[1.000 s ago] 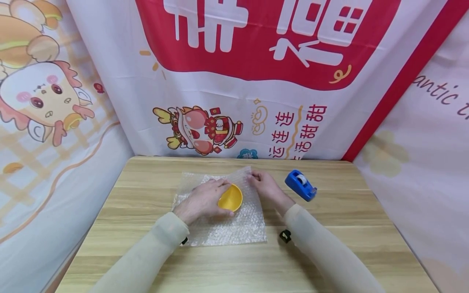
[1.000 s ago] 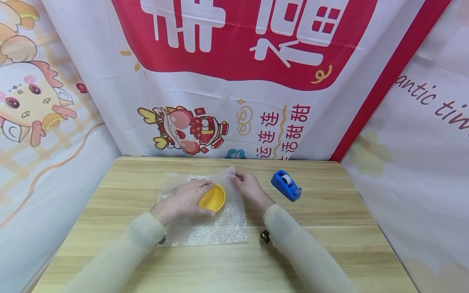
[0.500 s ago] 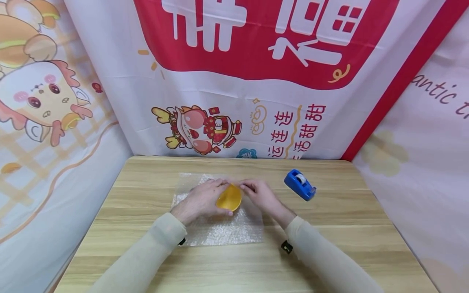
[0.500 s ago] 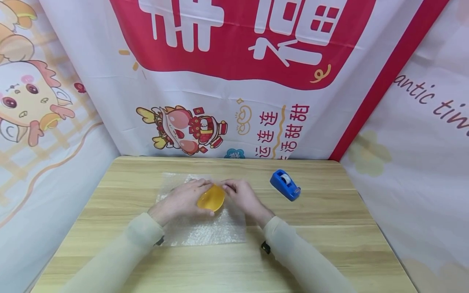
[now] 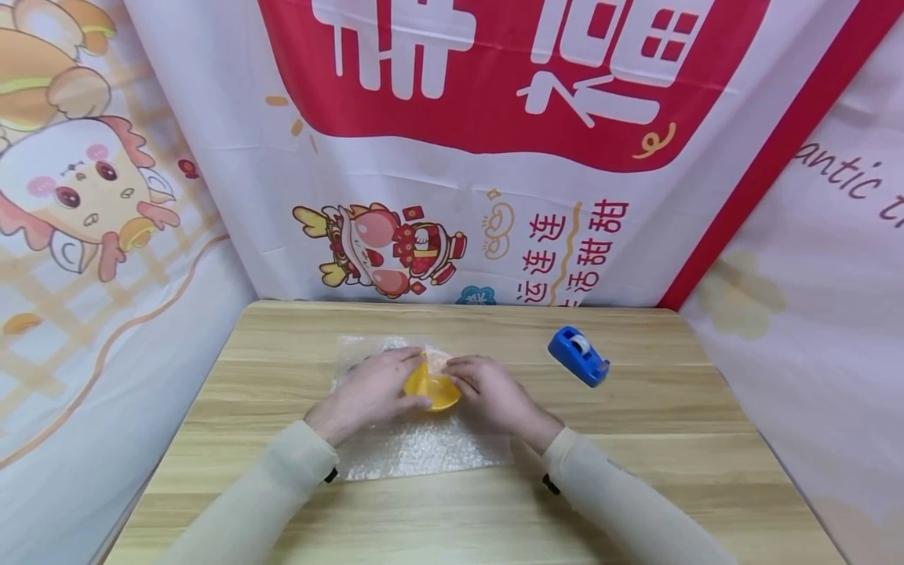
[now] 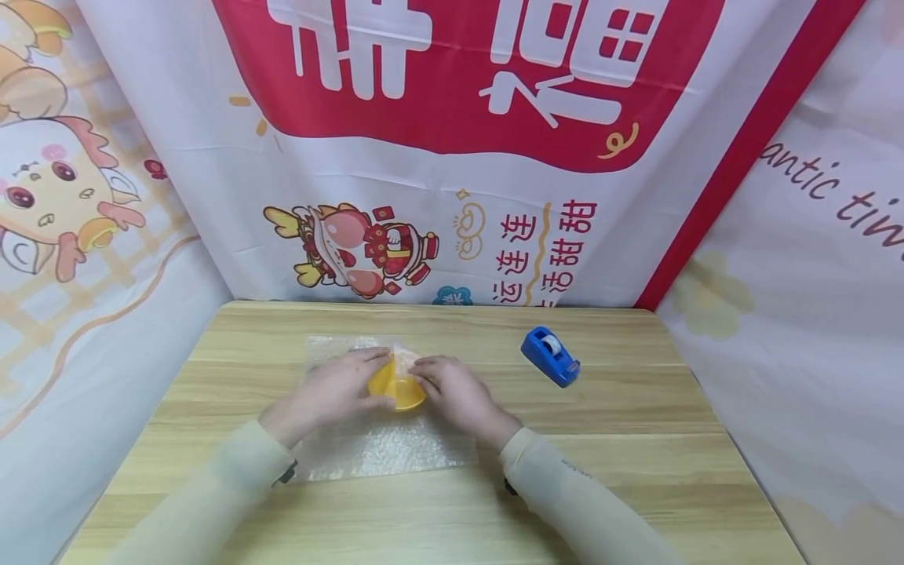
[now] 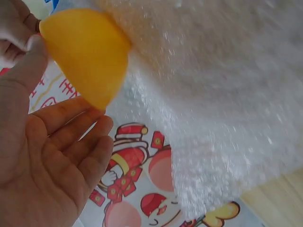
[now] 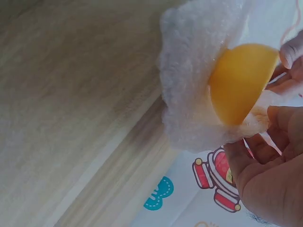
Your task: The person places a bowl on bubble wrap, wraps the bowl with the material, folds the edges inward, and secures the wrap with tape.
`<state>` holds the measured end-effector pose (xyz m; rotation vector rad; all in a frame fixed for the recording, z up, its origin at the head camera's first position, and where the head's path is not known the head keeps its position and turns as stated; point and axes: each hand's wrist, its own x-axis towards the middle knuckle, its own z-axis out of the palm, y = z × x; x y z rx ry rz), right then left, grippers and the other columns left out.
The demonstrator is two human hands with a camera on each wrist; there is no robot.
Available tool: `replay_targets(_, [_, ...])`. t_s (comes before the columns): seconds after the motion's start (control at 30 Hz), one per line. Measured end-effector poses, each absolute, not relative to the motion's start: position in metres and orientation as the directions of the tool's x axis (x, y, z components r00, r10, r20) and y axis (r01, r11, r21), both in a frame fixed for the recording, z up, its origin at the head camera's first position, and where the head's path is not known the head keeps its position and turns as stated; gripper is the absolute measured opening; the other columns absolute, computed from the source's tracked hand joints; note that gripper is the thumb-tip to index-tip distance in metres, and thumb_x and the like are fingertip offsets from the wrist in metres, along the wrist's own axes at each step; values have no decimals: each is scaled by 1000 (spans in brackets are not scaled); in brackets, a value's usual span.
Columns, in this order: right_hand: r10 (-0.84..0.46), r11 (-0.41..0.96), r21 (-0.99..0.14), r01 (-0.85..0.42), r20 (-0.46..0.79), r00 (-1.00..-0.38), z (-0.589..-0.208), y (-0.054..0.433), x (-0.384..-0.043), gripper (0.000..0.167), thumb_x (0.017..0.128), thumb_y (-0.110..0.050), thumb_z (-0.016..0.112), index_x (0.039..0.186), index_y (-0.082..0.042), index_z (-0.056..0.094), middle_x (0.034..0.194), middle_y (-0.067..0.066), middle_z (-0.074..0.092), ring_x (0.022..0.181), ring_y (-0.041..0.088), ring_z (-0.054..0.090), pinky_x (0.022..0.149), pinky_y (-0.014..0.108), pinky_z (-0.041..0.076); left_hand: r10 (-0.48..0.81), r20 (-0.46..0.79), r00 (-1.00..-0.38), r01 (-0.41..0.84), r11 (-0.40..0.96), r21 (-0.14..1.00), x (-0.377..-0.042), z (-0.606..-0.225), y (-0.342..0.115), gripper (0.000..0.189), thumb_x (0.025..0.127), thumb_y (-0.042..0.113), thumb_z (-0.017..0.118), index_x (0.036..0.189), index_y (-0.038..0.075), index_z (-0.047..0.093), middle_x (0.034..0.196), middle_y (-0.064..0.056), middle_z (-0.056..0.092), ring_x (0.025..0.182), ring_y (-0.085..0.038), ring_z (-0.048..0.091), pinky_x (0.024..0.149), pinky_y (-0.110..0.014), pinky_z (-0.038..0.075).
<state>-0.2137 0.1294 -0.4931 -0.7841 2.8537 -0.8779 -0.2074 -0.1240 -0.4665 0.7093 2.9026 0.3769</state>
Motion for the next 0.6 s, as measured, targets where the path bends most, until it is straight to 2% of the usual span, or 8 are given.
replay_targets(0.13, [-515, 752, -415, -511, 114, -850, -497, 127, -212, 30, 118, -20, 73, 146, -12, 82, 157, 8, 78, 150, 32, 72, 131, 52, 59, 522, -47, -852, 500, 835, 230, -207, -463, -130, 82, 108, 55, 83, 171, 8, 59, 180, -12, 58, 166, -38, 58, 137, -62, 50])
replay_targets(0.23, [-526, 760, -376, -531, 125, -841, -499, 127, -211, 28, 117, -20, 75, 141, -11, 84, 155, 9, 80, 148, 33, 72, 128, 52, 61, 623, -22, -782, 608, 770, 192, -208, -466, -132, 74, 111, 55, 79, 168, 12, 63, 177, -10, 62, 168, -36, 56, 140, -63, 47])
replay_targets(0.4, [-558, 740, -364, -566, 139, -818, -497, 127, -210, 27, 117, -21, 73, 139, -8, 85, 153, 11, 80, 148, 35, 73, 130, 54, 59, 725, -9, -689, 714, 680, 166, -207, -473, -132, 63, 113, 51, 77, 163, 16, 69, 171, -5, 69, 165, -31, 60, 142, -60, 44])
replay_targets(0.6, [-557, 720, -417, -554, 128, -820, -490, 130, -210, 27, 117, -19, 72, 140, -9, 84, 153, 10, 80, 149, 33, 73, 132, 53, 58, 750, -29, -660, 734, 653, 189, -206, -481, -129, 60, 111, 45, 81, 163, 18, 69, 168, -2, 71, 161, -27, 64, 143, -58, 43])
